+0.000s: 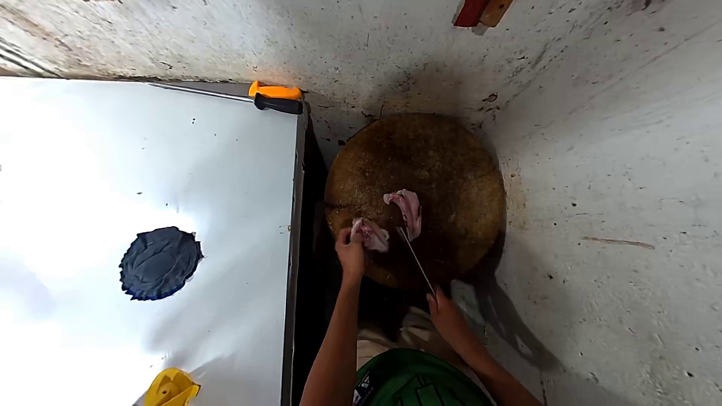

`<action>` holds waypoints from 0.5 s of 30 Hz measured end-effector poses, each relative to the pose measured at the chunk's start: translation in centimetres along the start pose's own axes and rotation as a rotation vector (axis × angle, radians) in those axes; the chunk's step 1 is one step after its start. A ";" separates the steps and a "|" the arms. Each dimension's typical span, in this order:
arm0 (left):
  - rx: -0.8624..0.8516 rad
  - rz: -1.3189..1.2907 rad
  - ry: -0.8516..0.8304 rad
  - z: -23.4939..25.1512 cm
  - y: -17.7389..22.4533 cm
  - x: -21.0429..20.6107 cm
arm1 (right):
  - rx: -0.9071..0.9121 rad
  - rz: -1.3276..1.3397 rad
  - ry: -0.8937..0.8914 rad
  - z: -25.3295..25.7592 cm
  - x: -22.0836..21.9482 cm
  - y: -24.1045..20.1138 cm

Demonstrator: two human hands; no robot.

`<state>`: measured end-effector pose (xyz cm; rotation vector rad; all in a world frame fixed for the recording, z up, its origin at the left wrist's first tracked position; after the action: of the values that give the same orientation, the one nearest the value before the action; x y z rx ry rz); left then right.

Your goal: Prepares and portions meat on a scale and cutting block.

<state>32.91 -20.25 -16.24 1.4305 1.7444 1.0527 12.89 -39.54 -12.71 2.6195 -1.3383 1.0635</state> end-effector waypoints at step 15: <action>0.132 0.537 -1.543 4.7 10.5 -10.3 | 0.056 0.076 0.213 4.8 6.7 -0.1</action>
<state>43.95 -28.58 -9.33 1.9547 0.2989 -0.1506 18.37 -45.70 -12.52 2.4245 -1.3883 1.3654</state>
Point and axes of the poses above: each hand's wrist, its own z-axis towards the middle knuckle, its own x-axis out of the back of the hand, y = z × x, the point moved 3 cm from there along z, towards the middle knuckle
